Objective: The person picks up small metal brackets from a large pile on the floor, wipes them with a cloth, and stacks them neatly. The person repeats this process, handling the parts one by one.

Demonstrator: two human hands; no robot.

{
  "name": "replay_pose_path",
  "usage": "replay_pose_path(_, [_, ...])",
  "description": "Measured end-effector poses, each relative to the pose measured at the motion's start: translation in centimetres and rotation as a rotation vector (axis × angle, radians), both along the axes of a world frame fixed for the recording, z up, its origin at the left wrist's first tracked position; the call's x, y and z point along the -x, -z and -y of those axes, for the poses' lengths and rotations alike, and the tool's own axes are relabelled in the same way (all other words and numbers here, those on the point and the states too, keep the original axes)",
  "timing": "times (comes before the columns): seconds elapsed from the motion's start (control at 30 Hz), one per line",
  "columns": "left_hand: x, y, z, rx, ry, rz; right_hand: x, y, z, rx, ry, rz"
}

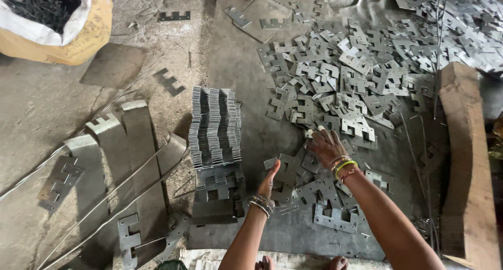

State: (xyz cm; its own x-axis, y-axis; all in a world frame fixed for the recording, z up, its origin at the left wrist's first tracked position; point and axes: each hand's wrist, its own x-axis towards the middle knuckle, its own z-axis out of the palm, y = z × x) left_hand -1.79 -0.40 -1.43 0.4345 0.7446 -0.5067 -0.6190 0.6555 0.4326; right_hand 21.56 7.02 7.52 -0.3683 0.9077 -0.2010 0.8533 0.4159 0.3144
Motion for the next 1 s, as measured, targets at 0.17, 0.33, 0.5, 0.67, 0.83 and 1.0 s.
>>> replay_pose_path(0.17, [0.2, 2.0, 0.2, -0.036, 0.086, -0.011, -0.3, 1.6, -3.2, 0.171, -0.136, 0.132])
replay_pose_path(0.33, [0.4, 1.3, 0.2, -0.037, 0.204, -0.174, -3.7, 1.3, -2.5, 0.128, -0.337, 0.131])
replay_pose_path(0.5, [0.2, -2.2, 0.2, 0.075, 0.025, 0.082, -4.5, -1.8, 2.6, -0.229, -0.466, -0.330])
replay_pose_path(0.67, [0.4, -3.4, 0.2, -0.021, 0.119, 0.176, 1.6, -2.0, 0.9, -0.186, -0.378, -0.106])
replay_pose_path(0.83, [1.2, -2.2, 0.5, -0.041, 0.093, 0.016, 3.4, 0.6, -1.8, 0.319, -0.116, 0.260])
replay_pose_path(1.0, [1.4, -1.5, 0.4, 0.033, 0.011, 0.022, -0.6, 0.3, -2.2, 0.137, -0.125, 0.038])
